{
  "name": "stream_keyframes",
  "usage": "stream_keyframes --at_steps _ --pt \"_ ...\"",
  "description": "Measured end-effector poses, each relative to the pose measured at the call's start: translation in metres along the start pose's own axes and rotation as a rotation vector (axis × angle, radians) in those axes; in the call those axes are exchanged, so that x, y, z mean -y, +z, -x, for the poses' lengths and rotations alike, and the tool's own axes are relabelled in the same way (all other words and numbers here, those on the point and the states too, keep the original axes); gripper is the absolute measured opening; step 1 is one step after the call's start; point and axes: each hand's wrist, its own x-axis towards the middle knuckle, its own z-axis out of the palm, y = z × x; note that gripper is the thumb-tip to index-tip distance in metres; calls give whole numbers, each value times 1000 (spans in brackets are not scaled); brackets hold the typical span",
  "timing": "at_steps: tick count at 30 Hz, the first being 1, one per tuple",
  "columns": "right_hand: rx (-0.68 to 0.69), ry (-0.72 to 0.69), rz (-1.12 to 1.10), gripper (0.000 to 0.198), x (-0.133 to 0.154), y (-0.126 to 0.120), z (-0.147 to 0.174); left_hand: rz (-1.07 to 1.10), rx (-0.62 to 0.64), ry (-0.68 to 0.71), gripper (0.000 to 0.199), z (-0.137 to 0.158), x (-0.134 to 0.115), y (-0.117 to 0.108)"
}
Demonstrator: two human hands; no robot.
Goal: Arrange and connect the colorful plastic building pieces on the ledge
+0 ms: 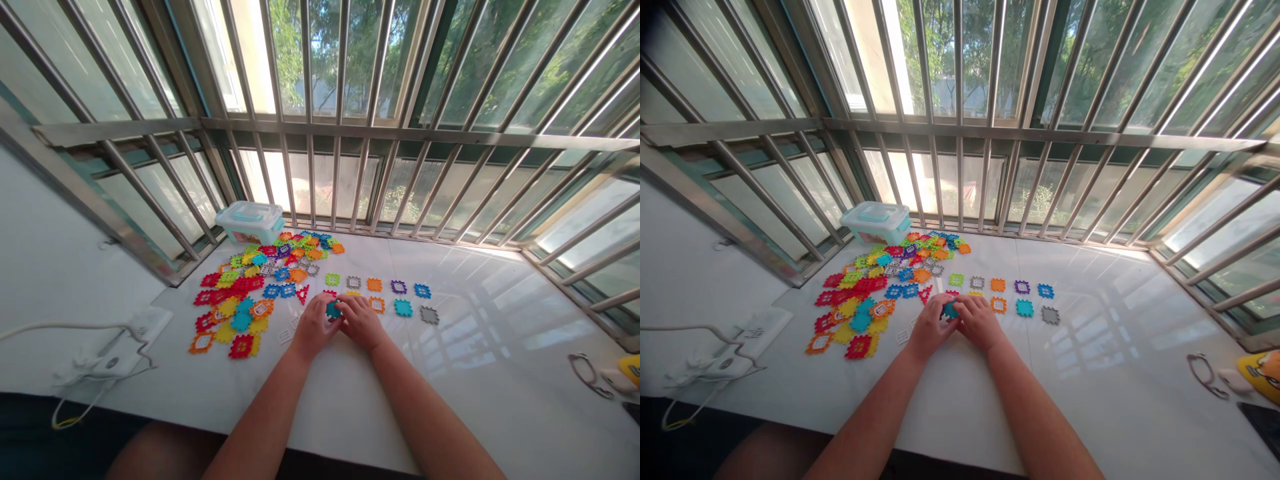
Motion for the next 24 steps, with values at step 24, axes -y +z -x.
stream_keyframes --at_steps 24 --pt "-202 431 288 47 -90 -75 81 -553 -140 -455 19 3 45 -24"
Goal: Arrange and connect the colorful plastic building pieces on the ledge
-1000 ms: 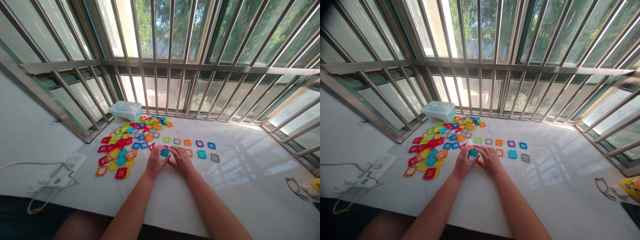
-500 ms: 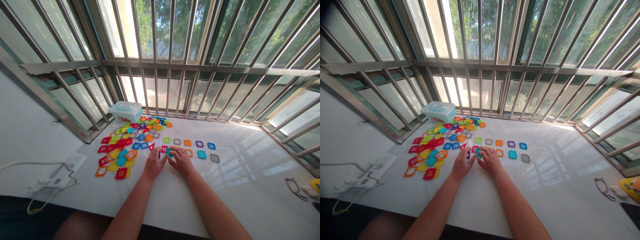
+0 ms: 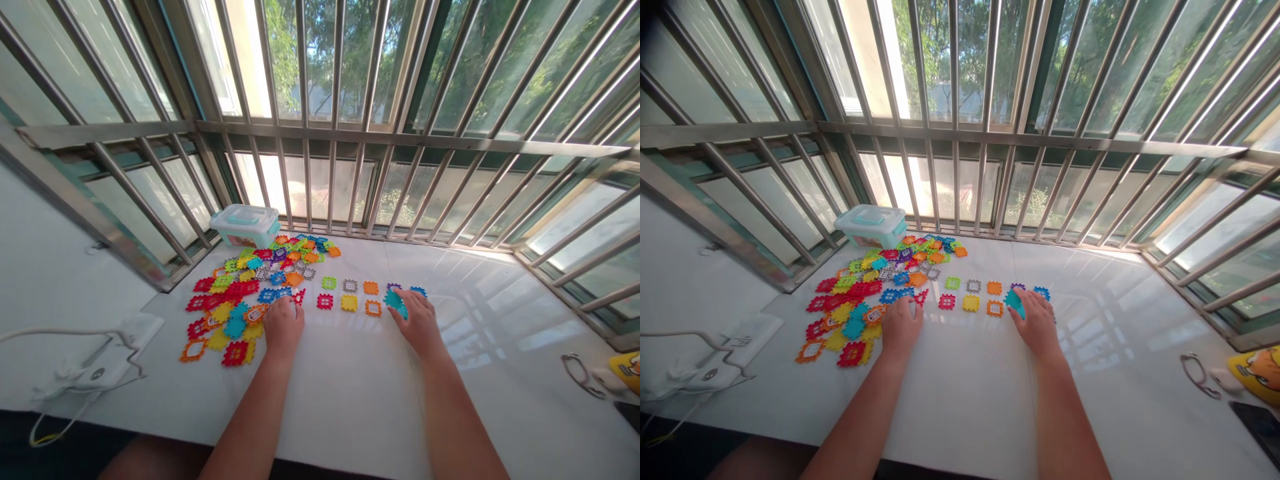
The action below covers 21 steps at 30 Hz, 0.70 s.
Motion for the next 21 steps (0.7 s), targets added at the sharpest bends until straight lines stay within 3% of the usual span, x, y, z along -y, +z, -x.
stream_keyframes --at_steps 3,6,21 --pt "90 -9 37 48 -33 -9 14 -14 -21 14 19 0 -5 -2" --pt "119 -8 44 51 -48 -11 21 -13 -31 19 17 0 -7 -4" --pt "336 53 -9 53 -36 4 21 -53 -39 42 12 6 -18 -8"
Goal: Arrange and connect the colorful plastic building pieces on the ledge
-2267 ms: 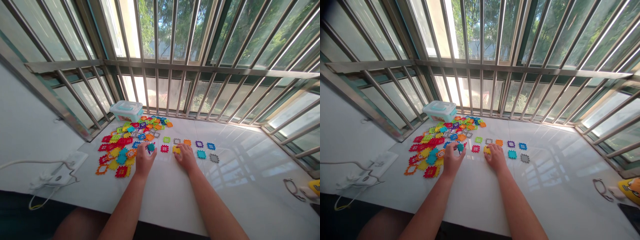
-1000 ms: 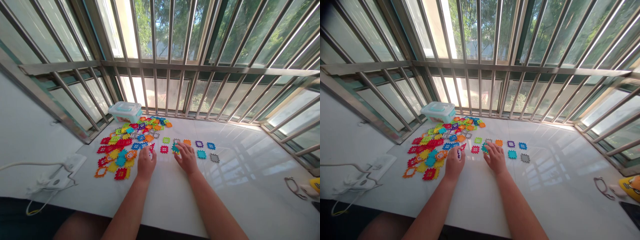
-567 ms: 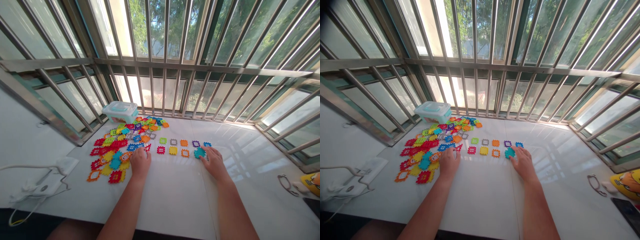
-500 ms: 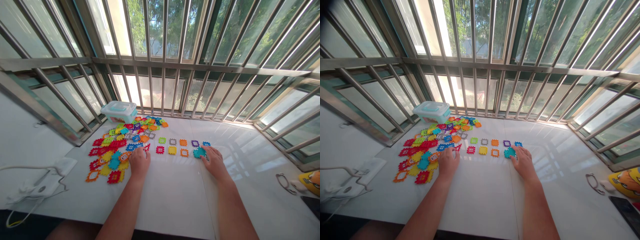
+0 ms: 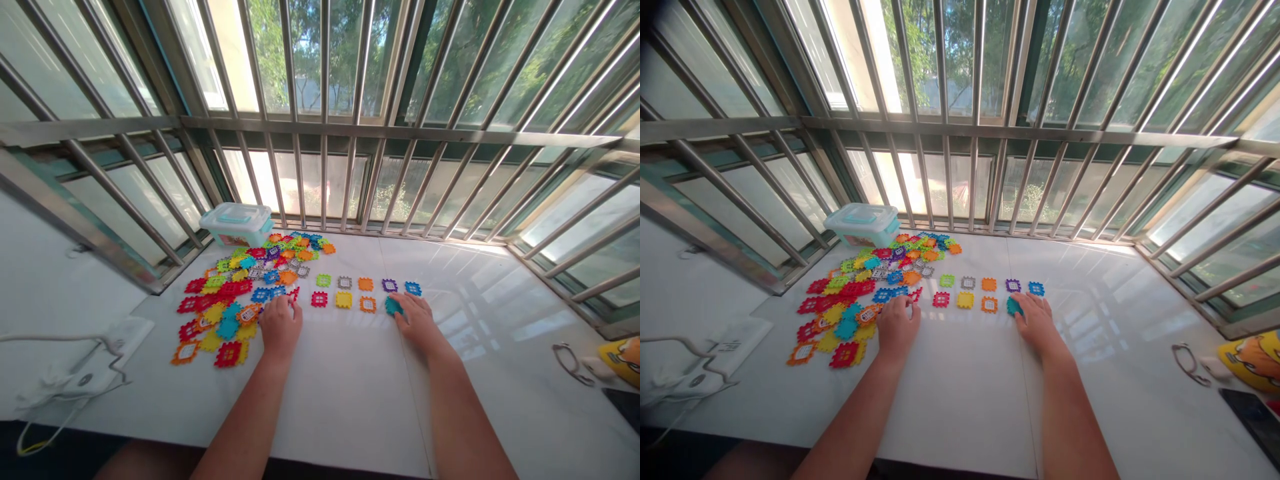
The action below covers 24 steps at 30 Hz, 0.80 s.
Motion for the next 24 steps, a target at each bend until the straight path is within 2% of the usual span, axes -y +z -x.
stream_keyframes --at_steps 11,14,19,24 --pt "21 35 -22 52 6 3 -1 -18 13 -21 16 1 1 -1" --pt "6 27 -29 50 6 3 -2 -48 38 -45 24 4 2 -7" --pt "-32 -13 -24 52 6 4 -2 -135 83 -150 48 10 12 -20" --pt "-64 -11 -30 59 7 2 -2 -165 149 -201 48 8 28 -21"
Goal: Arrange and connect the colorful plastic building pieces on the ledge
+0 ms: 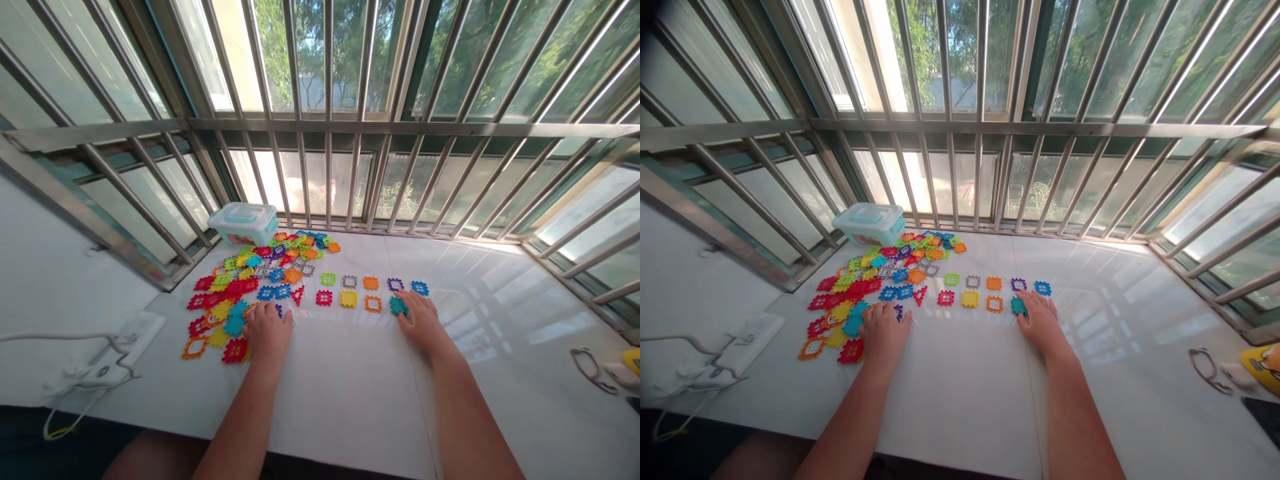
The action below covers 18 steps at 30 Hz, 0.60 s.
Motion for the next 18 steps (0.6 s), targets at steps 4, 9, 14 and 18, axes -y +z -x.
stream_keyframes --at_steps 4,9,14,18 --pt "-37 -3 -3 58 2 -5 -1 -9 12 -1 39 -4 5 5" --pt "-97 -37 -4 52 0 -5 -2 14 -5 9 31 -2 9 7" --pt "-157 -61 -51 46 5 -8 -4 112 -47 42 29 -9 14 3" --pt "-215 -64 -126 40 23 -18 -8 463 -94 75 39 -13 8 -5"
